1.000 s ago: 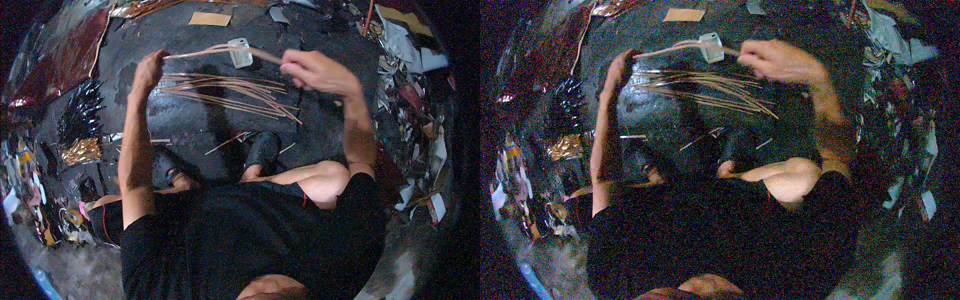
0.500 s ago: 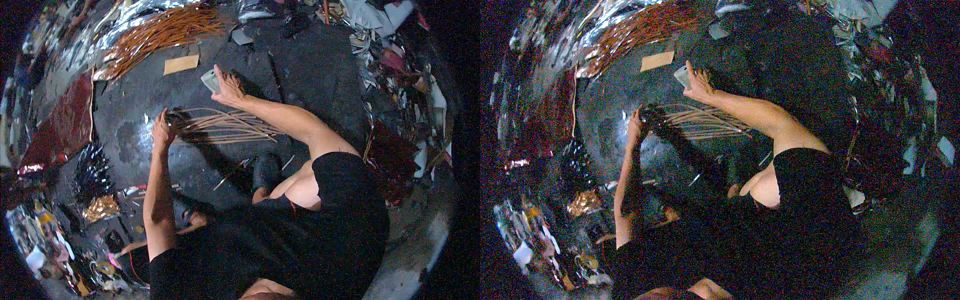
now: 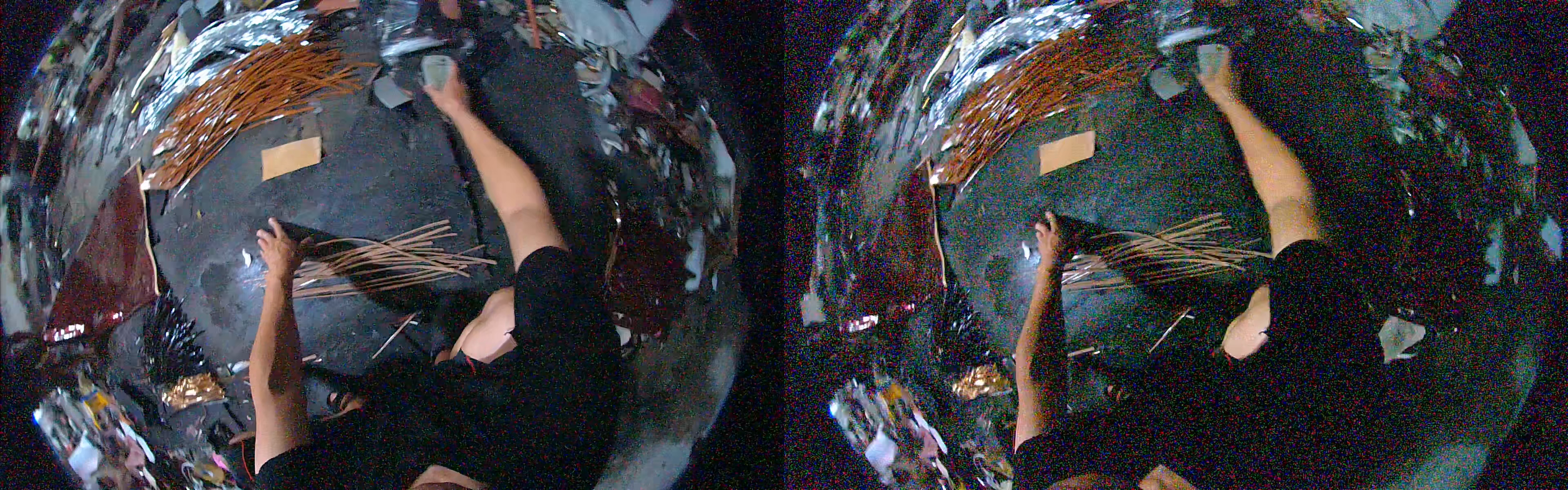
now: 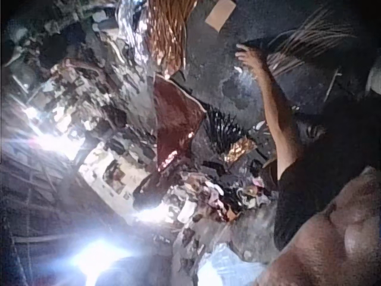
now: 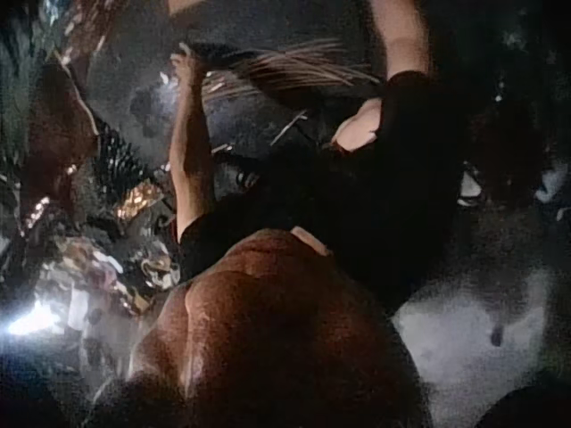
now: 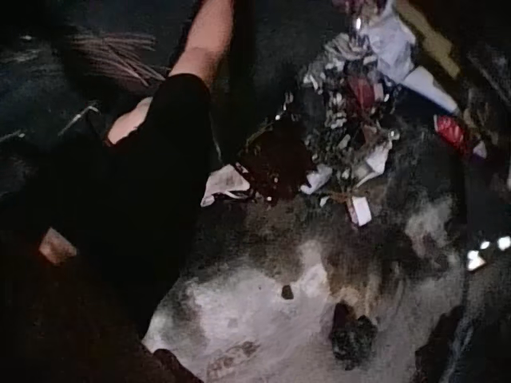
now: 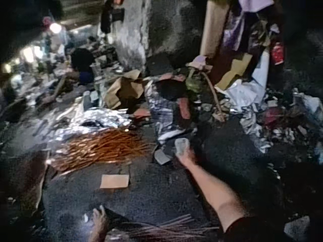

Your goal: The person sits on the floor and repeatedly picks up thin wooden sticks, aligns them, and places them into a growing bundle. The person handles the sticks one at a time, occasionally adjusting the bundle's alignment.

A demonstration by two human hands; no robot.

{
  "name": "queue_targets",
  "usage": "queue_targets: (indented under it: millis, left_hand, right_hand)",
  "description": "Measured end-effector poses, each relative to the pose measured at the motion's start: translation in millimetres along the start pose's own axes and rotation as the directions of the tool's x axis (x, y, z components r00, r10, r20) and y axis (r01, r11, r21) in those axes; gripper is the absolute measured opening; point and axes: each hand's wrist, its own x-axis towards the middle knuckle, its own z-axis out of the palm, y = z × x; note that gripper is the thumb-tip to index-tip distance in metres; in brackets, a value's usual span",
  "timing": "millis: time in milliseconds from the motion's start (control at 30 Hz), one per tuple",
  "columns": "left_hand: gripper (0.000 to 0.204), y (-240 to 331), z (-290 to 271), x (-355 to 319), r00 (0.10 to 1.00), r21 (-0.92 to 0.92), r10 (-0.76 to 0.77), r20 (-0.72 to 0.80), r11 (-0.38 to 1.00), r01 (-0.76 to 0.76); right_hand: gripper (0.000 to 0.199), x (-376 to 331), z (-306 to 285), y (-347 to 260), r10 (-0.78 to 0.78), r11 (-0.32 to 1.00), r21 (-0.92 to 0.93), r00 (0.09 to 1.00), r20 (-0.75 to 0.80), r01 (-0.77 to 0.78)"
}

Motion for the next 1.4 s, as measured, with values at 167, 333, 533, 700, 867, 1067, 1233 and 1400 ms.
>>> queue_targets:
  millis: [167,333,533,700,867,1067,1233,1400]
  left_hand:
    - [0.108,-6.5,-2.4,-1.9,0.999,0.066,-0.016,-0.049,0.998,0.020]
    - [0.109,-1.0,-4.0,-0.6,0.996,0.074,0.053,-0.077,0.996,-0.047]
    - [0.108,2.2,15.8,9.4,0.986,0.080,0.139,-0.095,0.988,-0.131]
    - [0.104,-33.9,31.5,7.7,0.977,0.186,0.195,-0.088,0.967,-0.177]
    - [0.109,4.8,6.0,3.2,0.990,0.007,0.139,-0.014,0.990,-0.139]
    - [0.109,-17.6,5.5,0.7,0.993,0.002,0.109,-0.048,0.994,-0.109]
    - [0.107,-0.6,-15.2,-11.9,0.998,-0.041,0.058,-0.017,0.997,-0.059]
    - [0.107,-12.3,-2.1,-4.4,0.994,-0.038,0.104,-0.028,0.994,-0.105]
  right_hand:
    - [0.055,-30.7,26.7,-78.7,-0.470,0.852,0.146,0.858,-0.208,0.503]
    - [0.065,-120.5,105.7,-153.1,-0.827,0.555,0.400,0.428,0.366,0.729]
    - [0.017,-110.9,112.3,-151.1,-0.734,0.678,0.339,0.591,0.334,0.651]
    - [0.020,-33.1,45.6,-121.9,-0.452,0.585,0.655,0.863,-0.226,0.478]
    - [0.032,41.2,24.7,63.2,0.035,0.890,0.453,0.984,-0.177,0.050]
    - [0.022,10.0,24.5,54.8,-0.207,0.978,-0.097,0.875,-0.439,0.183]
    - [0.011,24.3,9.0,59.7,0.167,0.922,0.362,0.985,-0.043,-0.140]
    - [0.009,16.4,22.3,77.0,0.366,0.684,0.653,0.928,0.078,-0.324]
